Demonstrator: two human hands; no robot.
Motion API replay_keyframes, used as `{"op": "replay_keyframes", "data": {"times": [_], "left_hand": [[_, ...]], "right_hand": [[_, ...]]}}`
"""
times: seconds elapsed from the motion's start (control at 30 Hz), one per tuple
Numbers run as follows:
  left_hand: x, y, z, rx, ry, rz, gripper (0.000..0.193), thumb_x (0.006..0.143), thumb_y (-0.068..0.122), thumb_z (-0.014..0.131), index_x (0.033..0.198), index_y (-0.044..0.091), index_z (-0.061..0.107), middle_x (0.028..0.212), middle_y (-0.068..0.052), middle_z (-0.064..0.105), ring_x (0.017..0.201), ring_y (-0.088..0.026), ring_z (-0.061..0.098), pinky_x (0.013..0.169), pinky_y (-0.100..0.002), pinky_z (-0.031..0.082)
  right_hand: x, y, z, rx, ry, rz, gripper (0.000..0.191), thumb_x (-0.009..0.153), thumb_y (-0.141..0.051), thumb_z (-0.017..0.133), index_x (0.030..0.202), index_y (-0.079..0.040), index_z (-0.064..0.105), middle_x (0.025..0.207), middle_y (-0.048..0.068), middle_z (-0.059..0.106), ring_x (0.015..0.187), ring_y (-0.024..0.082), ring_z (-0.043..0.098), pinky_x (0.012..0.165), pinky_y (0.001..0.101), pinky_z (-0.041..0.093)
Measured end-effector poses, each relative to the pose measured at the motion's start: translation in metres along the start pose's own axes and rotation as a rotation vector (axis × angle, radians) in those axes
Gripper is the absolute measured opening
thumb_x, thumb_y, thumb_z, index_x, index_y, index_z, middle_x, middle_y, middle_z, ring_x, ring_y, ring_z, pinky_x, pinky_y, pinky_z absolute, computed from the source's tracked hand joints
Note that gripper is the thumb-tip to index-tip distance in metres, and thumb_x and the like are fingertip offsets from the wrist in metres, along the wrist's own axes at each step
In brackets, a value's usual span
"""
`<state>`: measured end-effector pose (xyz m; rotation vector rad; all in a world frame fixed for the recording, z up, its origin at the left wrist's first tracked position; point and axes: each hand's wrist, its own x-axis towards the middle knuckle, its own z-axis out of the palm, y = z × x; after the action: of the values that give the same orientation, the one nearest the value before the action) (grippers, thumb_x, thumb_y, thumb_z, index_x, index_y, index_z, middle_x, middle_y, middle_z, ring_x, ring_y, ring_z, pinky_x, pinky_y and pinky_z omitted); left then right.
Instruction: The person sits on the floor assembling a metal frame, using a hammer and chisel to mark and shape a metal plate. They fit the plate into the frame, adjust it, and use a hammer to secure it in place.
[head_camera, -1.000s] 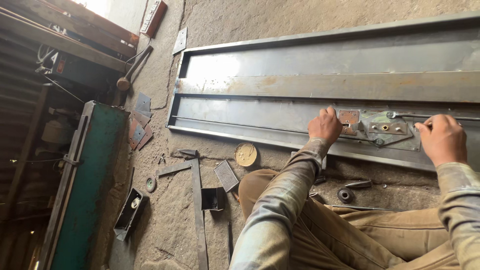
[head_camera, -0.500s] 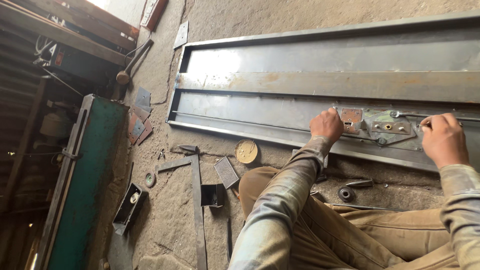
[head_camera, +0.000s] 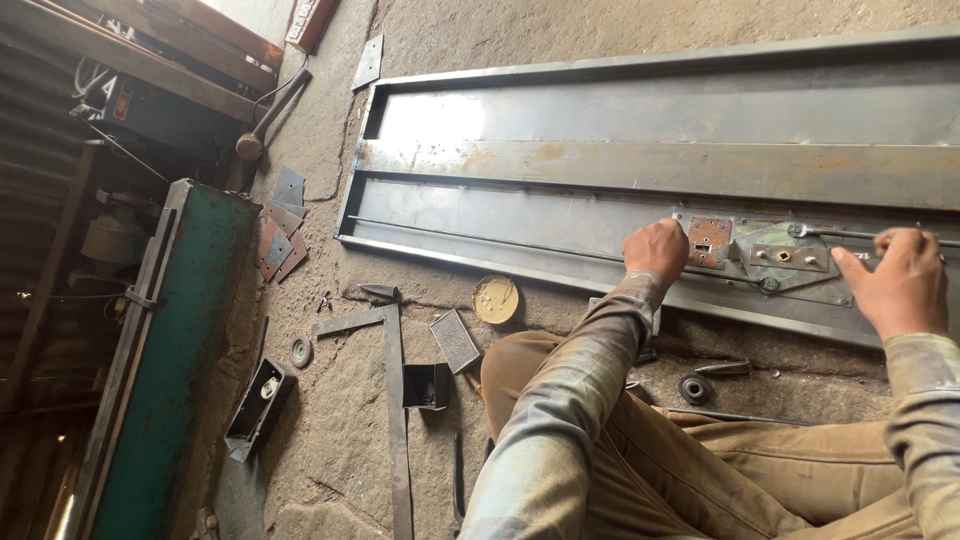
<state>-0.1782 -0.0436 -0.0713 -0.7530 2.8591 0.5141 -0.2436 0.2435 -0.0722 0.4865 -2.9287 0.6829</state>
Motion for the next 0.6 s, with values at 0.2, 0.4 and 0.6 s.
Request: {"op": "replay_keyframes", "data": {"times": [0.2, 0.4, 0.6], "left_hand": [[-0.001, -0.001, -0.001, -0.047, 0.03, 0.025, 0.031, 0.096, 0.032, 0.056, 0.095, 0.004, 0.07, 0.089, -0.02, 0.075, 0.081, -0.039, 0.076, 0.069, -0.051, 0.059], [0.006, -0.005, 0.016, 0.015, 0.068, 0.035, 0.022, 0.092, 0.022, 0.056, 0.094, 0.008, 0.073, 0.088, -0.018, 0.077, 0.081, -0.036, 0.077, 0.07, -0.049, 0.06], [0.002, -0.004, -0.001, -0.002, -0.088, -0.012, 0.053, 0.107, 0.052, 0.047, 0.091, 0.01, 0.076, 0.086, -0.017, 0.078, 0.081, -0.036, 0.077, 0.069, -0.049, 0.06]], "right_hand": [[-0.004, 0.009, 0.009, -0.045, -0.091, -0.006, 0.029, 0.111, -0.028, 0.072, 0.096, -0.004, 0.064, 0.106, 0.015, 0.066, 0.098, 0.033, 0.065, 0.088, 0.0445, 0.055], [-0.001, 0.004, 0.006, 0.112, -0.039, -0.007, 0.037, 0.091, -0.024, 0.079, 0.114, 0.001, 0.064, 0.112, 0.024, 0.064, 0.1, 0.042, 0.065, 0.082, 0.0537, 0.054], [-0.005, 0.009, 0.01, -0.038, -0.075, 0.02, 0.033, 0.108, -0.027, 0.075, 0.094, -0.001, 0.063, 0.105, 0.018, 0.064, 0.096, 0.036, 0.064, 0.088, 0.0473, 0.056]]}}
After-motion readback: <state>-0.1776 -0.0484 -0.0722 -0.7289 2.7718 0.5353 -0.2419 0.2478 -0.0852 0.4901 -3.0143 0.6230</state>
